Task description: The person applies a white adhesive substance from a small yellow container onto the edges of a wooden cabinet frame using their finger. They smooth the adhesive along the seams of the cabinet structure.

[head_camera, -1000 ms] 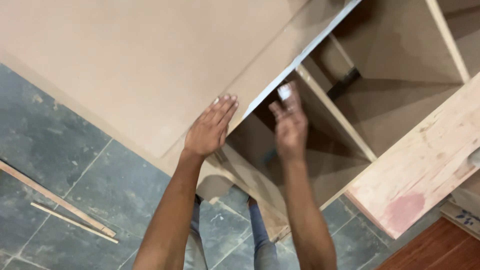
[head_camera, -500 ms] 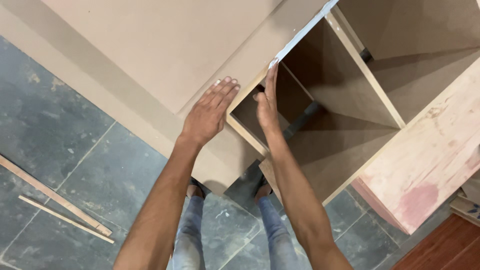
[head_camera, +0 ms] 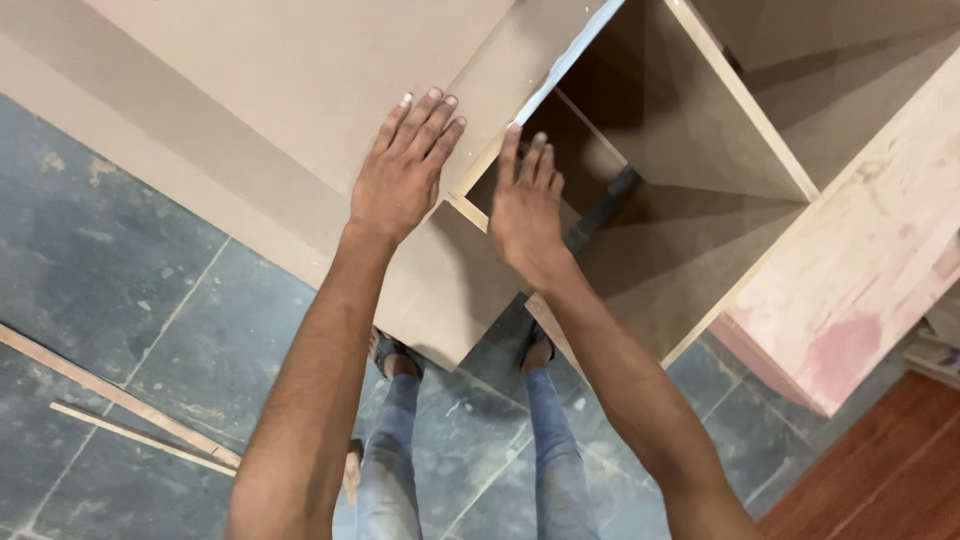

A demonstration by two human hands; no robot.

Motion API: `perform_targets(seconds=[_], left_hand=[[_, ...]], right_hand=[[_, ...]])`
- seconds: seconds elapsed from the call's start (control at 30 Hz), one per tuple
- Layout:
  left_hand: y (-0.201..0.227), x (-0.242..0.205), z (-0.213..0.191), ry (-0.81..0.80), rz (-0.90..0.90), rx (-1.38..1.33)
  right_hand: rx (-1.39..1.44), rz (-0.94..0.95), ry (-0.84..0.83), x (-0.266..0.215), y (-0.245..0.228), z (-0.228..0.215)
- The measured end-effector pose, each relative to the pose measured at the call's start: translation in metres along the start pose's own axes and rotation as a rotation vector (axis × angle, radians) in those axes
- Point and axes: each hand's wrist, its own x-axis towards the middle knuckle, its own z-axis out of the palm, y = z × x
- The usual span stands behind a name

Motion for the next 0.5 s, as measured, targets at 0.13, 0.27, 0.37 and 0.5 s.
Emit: perform_targets(seconds=[0.13,0.27,0.37,0.5], left_hand=[[-0.001,-0.002,0.000,-0.004,-0.013,-0.046],[-0.001,0.001,-0.001,-0.003,-0.035,-0.061],[0.002,0.001,-0.004,-0.012,-0.032,-0.045],[-0.001,0.000,-0.003,0.007,-0.025,-0.062]], right_hand=[[0.202,0.003,-0.013,-0.014,0.008,-0.012],[0.367,0.041,0.195,0.026,0.044,-0.028],[0.355,0.080,0.144,0.050,0.058,-0.030],[0.298,-0.047,0.226,0.048,0.052,-0.019]])
